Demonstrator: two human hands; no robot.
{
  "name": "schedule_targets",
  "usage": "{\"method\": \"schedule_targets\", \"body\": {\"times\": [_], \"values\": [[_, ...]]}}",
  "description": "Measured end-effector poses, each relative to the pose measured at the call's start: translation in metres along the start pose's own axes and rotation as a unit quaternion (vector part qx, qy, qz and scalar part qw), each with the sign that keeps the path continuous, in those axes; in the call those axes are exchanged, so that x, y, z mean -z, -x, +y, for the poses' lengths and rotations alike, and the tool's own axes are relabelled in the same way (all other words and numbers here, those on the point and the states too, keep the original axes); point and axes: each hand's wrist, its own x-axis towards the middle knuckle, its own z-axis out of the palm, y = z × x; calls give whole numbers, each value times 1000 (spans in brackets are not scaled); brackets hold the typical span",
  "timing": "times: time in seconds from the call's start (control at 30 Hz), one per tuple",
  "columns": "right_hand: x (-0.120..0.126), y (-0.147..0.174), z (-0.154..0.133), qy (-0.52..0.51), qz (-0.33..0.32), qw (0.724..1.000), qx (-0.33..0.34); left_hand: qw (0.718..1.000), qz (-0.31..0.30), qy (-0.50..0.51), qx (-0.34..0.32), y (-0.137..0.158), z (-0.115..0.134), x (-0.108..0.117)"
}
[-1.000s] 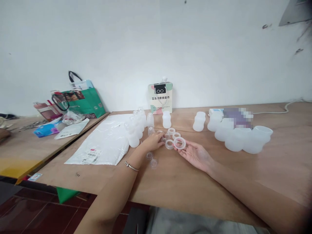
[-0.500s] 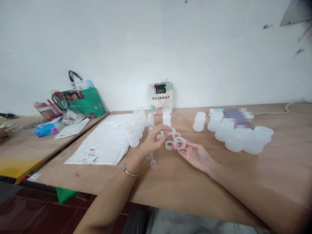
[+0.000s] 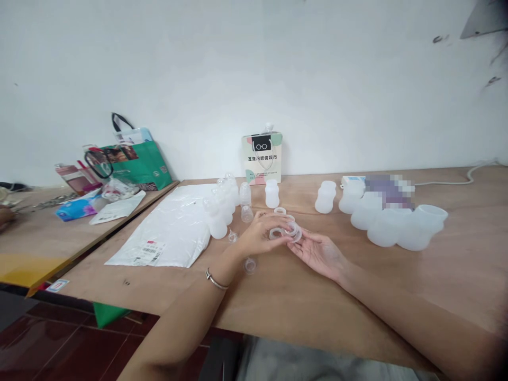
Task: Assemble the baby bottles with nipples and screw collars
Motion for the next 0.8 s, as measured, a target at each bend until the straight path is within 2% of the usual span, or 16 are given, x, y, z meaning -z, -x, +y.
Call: {"method": "schedule_targets", "body": {"times": [0.13, 0.33, 0.4, 0.5, 0.7, 0.8], "values": [[2, -2, 0, 19, 1, 1000, -4, 998, -25, -54, -32, 1, 1, 2], [0, -3, 1, 33, 14, 999, 12, 994, 31, -95, -48, 1, -7, -3], [1, -4, 2, 58, 13, 998, 25, 992, 44, -97, -61, 2, -8, -3], [5, -6, 4, 96, 23, 994, 44, 993, 30, -92, -70, 2, -3, -3], [11, -9, 4, 138, 33, 989, 43, 997, 43, -54, -30, 1, 7, -5], [11, -8, 4, 146, 24, 988, 42, 996, 47, -54, -54, 0, 4, -8]]}}
